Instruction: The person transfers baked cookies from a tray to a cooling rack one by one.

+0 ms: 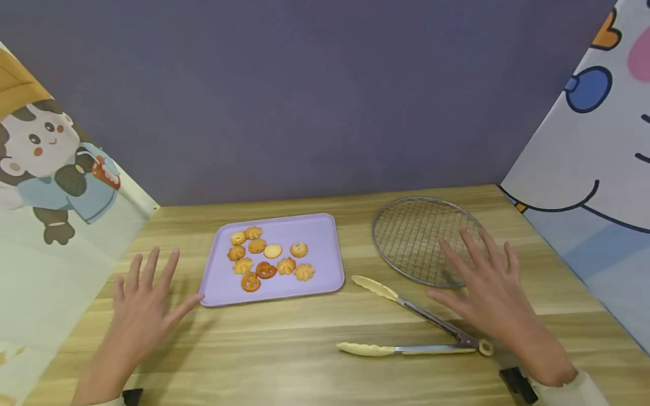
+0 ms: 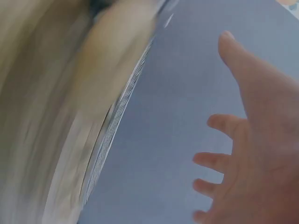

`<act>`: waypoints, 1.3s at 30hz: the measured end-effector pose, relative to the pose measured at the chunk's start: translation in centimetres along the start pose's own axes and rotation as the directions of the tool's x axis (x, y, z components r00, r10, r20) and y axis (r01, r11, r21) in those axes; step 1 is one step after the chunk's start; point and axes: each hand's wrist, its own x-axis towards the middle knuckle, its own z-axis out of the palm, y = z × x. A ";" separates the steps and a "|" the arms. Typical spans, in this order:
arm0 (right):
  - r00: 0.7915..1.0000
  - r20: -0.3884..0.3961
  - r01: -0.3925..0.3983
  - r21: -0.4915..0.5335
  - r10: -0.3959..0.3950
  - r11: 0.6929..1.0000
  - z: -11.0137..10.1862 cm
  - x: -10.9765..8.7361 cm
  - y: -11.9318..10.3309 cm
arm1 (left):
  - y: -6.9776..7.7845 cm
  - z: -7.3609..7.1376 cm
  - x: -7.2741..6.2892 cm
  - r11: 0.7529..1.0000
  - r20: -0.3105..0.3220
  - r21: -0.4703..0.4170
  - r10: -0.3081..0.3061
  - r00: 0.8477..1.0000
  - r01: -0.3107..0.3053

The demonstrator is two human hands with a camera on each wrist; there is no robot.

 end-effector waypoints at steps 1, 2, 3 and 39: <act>1.000 0.010 0.006 0.027 -0.006 1.000 -0.1 0.0 -0.2 | 0.2 0.1 0.1 1.000 0.014 -0.017 -0.002 1.000 0.002; 1.000 0.022 0.012 0.053 -0.013 0.999 -0.3 0.0 -0.5 | 0.3 0.2 0.3 0.999 0.031 -0.038 -0.003 1.000 0.004; 0.999 0.037 0.017 0.089 -0.021 0.996 -0.4 -0.1 -0.9 | 0.4 0.2 0.4 0.998 0.057 -0.062 -0.007 0.998 0.011; 0.925 0.376 -0.045 0.245 -0.052 0.968 0.4 -3.4 -5.9 | -3.5 2.6 3.9 0.469 0.626 -0.720 0.119 0.771 0.512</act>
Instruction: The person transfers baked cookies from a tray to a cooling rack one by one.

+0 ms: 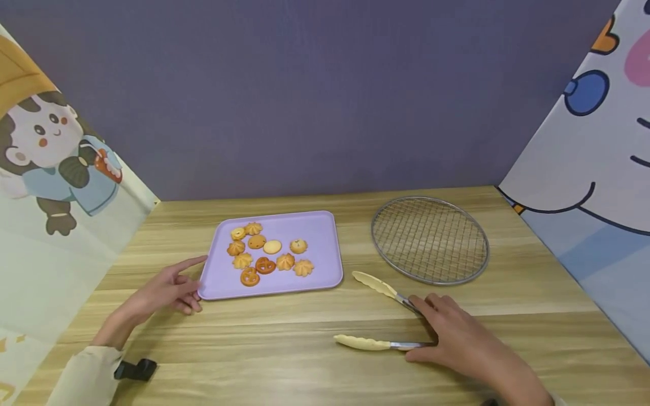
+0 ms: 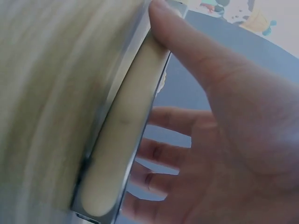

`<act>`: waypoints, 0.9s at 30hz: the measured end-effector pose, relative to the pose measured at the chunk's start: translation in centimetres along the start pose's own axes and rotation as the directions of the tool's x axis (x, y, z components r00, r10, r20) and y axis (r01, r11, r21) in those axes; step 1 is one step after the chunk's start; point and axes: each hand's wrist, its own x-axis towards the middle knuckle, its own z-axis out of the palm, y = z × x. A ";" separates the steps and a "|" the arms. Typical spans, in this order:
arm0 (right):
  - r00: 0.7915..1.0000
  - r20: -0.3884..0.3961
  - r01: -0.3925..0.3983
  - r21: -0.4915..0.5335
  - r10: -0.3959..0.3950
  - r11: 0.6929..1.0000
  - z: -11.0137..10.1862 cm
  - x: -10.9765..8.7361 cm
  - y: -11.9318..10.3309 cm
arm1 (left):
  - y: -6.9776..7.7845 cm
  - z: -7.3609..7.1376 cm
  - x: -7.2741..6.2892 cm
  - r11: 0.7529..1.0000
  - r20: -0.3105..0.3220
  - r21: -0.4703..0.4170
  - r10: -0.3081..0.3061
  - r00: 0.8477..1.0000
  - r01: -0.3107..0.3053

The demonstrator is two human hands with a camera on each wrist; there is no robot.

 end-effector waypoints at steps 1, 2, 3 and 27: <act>1.000 -0.004 -0.003 0.007 0.003 1.000 0.0 0.0 0.1 | -0.1 0.0 0.0 1.000 -0.011 -0.009 0.000 1.000 0.000; 1.000 -0.010 -0.003 0.014 0.003 1.000 0.0 0.0 0.2 | -0.2 0.1 0.0 1.000 -0.022 -0.016 0.001 1.000 -0.001; 1.000 -0.016 -0.001 0.018 0.001 1.000 0.0 0.0 0.4 | -0.2 0.1 0.0 1.000 -0.029 -0.020 -0.001 1.000 0.000; 0.968 -0.246 0.059 0.005 -0.056 0.998 -0.4 0.5 -1.2 | -0.3 0.4 0.2 1.000 -0.072 -0.016 -0.012 0.997 0.011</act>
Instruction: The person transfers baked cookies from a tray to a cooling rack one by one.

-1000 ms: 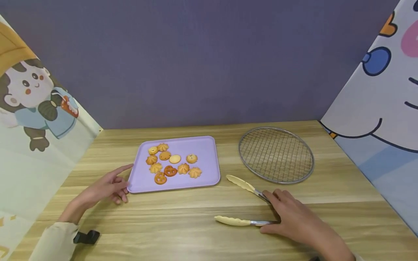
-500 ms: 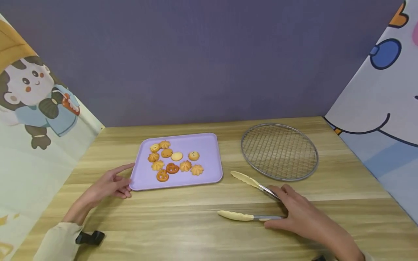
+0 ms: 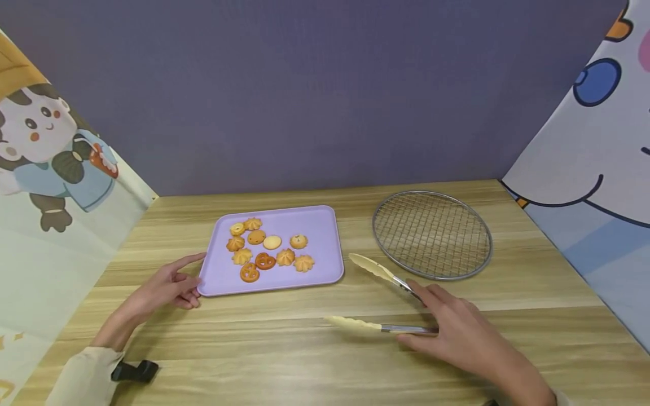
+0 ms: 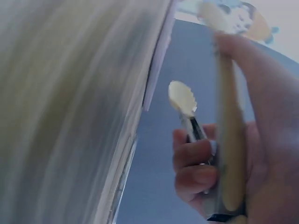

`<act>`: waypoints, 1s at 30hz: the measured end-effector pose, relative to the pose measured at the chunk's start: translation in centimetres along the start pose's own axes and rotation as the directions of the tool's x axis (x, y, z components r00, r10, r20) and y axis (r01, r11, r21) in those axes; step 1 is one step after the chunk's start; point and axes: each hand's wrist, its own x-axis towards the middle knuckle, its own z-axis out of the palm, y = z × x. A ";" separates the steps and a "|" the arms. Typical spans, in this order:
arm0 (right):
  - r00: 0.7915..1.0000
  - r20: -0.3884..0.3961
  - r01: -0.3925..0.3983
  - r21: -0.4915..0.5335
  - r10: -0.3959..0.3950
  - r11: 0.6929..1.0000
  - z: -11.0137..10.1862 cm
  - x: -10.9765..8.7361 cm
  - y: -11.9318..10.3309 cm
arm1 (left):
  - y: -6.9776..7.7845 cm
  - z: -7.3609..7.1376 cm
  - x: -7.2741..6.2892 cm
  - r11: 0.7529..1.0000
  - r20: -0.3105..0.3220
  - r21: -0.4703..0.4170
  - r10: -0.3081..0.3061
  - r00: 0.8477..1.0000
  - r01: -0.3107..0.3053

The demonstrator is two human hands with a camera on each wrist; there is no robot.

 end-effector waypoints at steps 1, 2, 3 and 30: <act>1.000 -0.013 0.008 -0.028 -0.009 1.000 0.0 0.2 -0.2 | 0.0 0.0 0.0 1.000 -0.001 -0.001 0.000 1.000 0.000; 1.000 -0.022 0.016 -0.055 -0.017 0.998 -0.1 0.4 -0.3 | 0.1 -0.1 0.0 1.000 -0.003 -0.003 -0.001 1.000 0.001; 0.999 -0.027 0.020 -0.078 -0.023 0.997 -0.1 0.6 -0.4 | 0.1 -0.1 0.0 1.000 -0.005 -0.003 -0.002 1.000 0.002; 0.967 -0.017 0.248 -0.190 -0.256 0.950 -0.9 10.4 -2.6 | 0.0 0.1 -0.1 1.000 -0.029 -0.023 -0.002 1.000 0.001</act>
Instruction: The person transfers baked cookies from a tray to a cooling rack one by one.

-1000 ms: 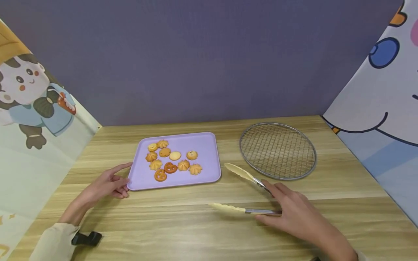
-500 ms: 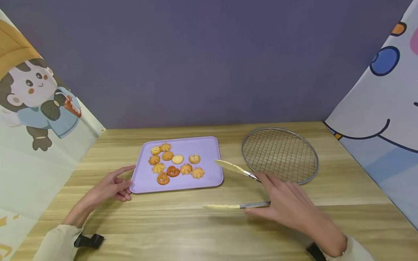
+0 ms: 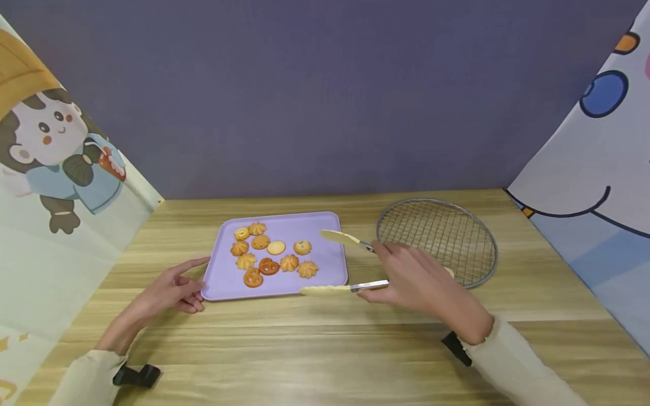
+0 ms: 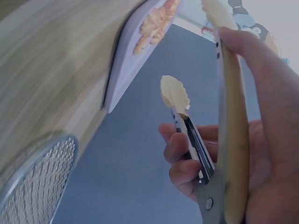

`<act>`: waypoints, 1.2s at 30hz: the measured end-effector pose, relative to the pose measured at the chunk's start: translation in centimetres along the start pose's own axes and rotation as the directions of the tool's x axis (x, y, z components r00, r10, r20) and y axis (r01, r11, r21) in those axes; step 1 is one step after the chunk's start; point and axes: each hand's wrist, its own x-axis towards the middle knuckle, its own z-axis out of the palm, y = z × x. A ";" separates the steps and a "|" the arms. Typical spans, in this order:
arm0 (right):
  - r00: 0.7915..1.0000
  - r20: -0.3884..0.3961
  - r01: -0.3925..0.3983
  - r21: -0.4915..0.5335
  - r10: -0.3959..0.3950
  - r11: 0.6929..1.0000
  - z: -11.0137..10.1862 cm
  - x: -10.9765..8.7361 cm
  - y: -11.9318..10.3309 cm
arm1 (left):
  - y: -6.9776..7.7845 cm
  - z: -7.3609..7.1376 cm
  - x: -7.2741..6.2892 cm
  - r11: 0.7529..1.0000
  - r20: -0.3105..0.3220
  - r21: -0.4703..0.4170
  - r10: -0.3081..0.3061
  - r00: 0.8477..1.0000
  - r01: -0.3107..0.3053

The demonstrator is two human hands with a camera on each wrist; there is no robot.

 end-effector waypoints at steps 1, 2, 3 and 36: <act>1.000 0.011 -0.004 -0.001 0.004 1.000 0.0 0.4 -0.1 | 0.0 0.0 0.0 1.000 -0.001 -0.001 0.001 1.000 -0.001; 1.000 0.025 -0.002 0.002 0.002 1.000 0.1 0.8 -0.1 | 0.0 0.0 0.0 1.000 0.002 -0.003 0.002 1.000 -0.002; 0.999 0.039 -0.004 0.004 0.004 1.000 0.3 1.0 -0.2 | 0.0 0.1 0.0 1.000 0.006 -0.006 0.004 1.000 -0.004; 0.994 0.106 0.019 0.144 -0.034 0.989 3.4 1.9 -0.7 | -0.2 0.5 -0.6 0.997 -0.023 0.063 0.055 0.998 -0.053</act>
